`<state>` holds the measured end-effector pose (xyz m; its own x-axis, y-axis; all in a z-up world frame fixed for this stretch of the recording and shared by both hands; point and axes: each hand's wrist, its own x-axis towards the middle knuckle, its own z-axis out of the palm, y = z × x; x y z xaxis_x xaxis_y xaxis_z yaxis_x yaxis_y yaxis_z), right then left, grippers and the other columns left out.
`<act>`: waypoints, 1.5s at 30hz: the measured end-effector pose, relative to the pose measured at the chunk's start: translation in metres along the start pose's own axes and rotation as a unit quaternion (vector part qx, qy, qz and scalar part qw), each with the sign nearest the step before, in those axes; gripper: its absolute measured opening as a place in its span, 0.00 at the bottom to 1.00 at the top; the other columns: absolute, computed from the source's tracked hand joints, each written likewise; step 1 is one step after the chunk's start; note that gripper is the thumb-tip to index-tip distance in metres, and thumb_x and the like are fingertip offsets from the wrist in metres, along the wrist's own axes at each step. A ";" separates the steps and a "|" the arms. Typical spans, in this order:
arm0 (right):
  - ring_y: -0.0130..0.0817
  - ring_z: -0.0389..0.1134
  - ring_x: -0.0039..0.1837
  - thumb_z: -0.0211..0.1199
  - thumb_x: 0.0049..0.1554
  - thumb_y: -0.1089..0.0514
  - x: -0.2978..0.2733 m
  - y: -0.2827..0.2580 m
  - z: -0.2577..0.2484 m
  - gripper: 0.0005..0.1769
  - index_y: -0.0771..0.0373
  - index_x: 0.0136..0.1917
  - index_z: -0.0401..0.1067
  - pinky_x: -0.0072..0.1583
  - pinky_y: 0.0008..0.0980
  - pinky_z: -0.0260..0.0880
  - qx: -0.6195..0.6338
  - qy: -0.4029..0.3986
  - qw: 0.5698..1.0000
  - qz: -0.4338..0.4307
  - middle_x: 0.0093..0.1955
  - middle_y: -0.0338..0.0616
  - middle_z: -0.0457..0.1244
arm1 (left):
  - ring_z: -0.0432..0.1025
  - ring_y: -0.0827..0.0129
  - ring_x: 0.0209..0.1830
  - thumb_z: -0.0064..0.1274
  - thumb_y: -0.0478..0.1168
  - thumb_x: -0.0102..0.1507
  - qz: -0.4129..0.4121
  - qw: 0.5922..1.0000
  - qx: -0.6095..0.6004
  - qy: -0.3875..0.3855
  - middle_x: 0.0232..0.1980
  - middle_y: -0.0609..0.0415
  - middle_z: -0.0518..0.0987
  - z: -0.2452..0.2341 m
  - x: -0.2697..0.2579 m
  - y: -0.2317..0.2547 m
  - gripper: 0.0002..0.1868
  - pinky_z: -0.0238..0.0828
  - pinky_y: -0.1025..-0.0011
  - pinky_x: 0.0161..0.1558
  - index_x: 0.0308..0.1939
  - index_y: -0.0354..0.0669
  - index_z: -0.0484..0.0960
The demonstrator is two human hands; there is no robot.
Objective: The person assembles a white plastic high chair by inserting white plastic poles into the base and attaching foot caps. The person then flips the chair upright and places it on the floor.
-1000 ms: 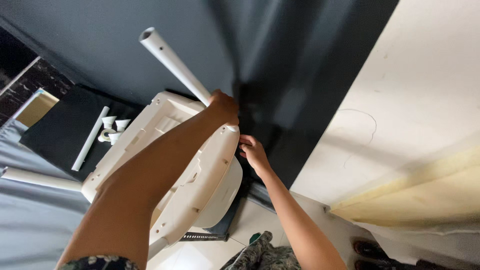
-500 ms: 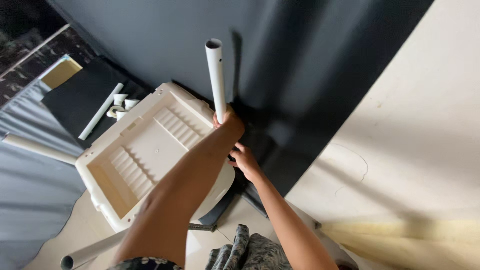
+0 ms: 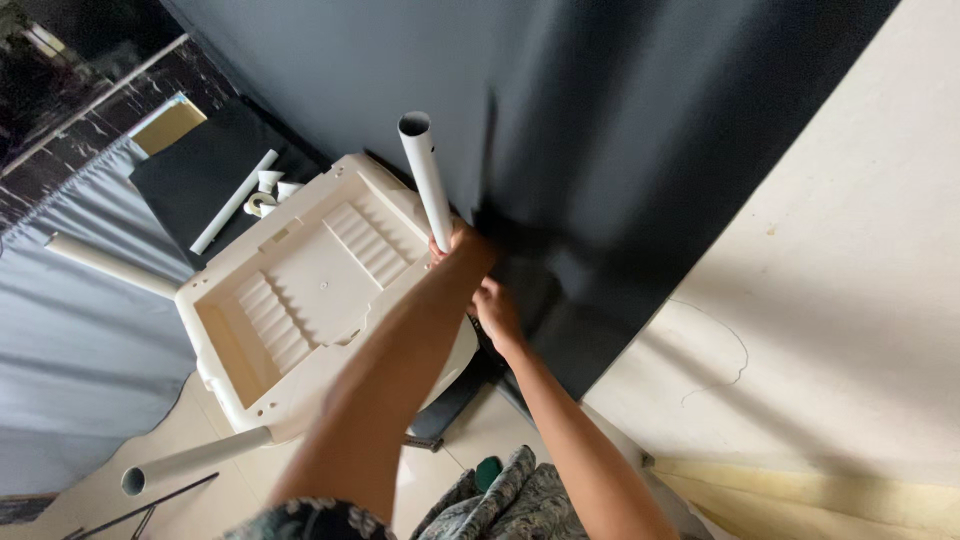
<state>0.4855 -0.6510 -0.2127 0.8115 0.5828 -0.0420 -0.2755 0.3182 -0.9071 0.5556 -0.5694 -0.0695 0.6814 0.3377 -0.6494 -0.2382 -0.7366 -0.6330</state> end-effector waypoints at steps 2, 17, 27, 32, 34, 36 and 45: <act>0.29 0.71 0.47 0.58 0.64 0.58 0.016 0.009 -0.004 0.11 0.67 0.54 0.75 0.49 0.31 0.76 -0.048 0.066 0.997 0.009 0.47 0.44 0.69 | 0.67 0.65 0.29 0.55 0.42 0.66 0.041 0.996 0.015 0.076 0.33 0.55 0.74 -0.010 -0.020 -0.011 0.10 0.66 0.66 0.37 0.35 0.40 0.83; 0.36 0.75 0.45 0.60 0.58 0.62 0.043 -0.033 -0.021 0.10 0.70 0.48 0.78 0.44 0.32 0.77 -0.348 0.066 0.918 -0.180 0.44 0.47 0.72 | 0.63 0.55 0.65 0.68 0.45 0.45 -0.025 0.640 -0.093 0.763 0.65 0.55 0.65 0.014 -0.198 -0.055 0.45 0.69 0.56 0.65 0.67 0.63 0.69; 0.33 0.74 0.52 0.67 0.53 0.70 0.032 -0.080 -0.003 0.08 0.70 0.48 0.79 0.56 0.28 0.73 -0.241 -0.012 0.925 -0.293 0.50 0.47 0.72 | 0.71 0.71 0.21 0.61 0.46 0.61 0.040 0.361 -0.825 0.433 0.22 0.51 0.77 -0.017 -0.146 -0.067 0.20 0.66 0.68 0.25 0.25 0.29 0.81; 0.30 0.68 0.61 0.64 0.58 0.64 0.031 -0.082 -0.005 0.21 0.58 0.64 0.69 0.58 0.37 0.73 -0.083 -0.038 0.995 0.039 0.62 0.36 0.67 | 0.67 0.78 0.17 0.59 0.42 0.58 0.058 0.283 -0.838 0.462 0.19 0.59 0.74 0.002 -0.135 -0.061 0.16 0.62 0.73 0.21 0.19 0.37 0.76; 0.29 0.66 0.63 0.62 0.59 0.62 0.034 -0.085 -0.001 0.24 0.53 0.67 0.64 0.57 0.43 0.74 -0.080 -0.015 0.987 0.142 0.66 0.33 0.65 | 0.65 0.79 0.17 0.59 0.41 0.58 0.053 0.271 -0.844 0.460 0.18 0.59 0.72 0.004 -0.134 -0.062 0.17 0.59 0.72 0.21 0.18 0.36 0.75; 0.30 0.66 0.65 0.59 0.59 0.61 0.035 -0.084 0.000 0.25 0.49 0.69 0.61 0.58 0.48 0.76 -0.059 -0.017 0.981 0.185 0.67 0.33 0.63 | 0.65 0.79 0.18 0.59 0.40 0.57 0.054 0.267 -0.842 0.466 0.19 0.59 0.72 0.005 -0.134 -0.059 0.16 0.59 0.72 0.21 0.19 0.37 0.74; 0.32 0.68 0.60 0.61 0.61 0.55 0.038 -0.040 -0.018 0.15 0.59 0.61 0.71 0.64 0.43 0.72 0.054 -0.039 0.974 0.217 0.57 0.39 0.67 | 0.68 0.78 0.19 0.57 0.38 0.56 0.069 0.252 -0.841 0.473 0.20 0.59 0.74 0.008 -0.138 -0.054 0.11 0.63 0.73 0.23 0.22 0.37 0.76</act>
<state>0.5361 -0.6551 -0.1859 0.5663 0.7333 -0.3763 -0.6402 0.1039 -0.7611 0.4690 -0.5718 0.0510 0.7965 0.5362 0.2796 -0.2168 -0.1784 0.9598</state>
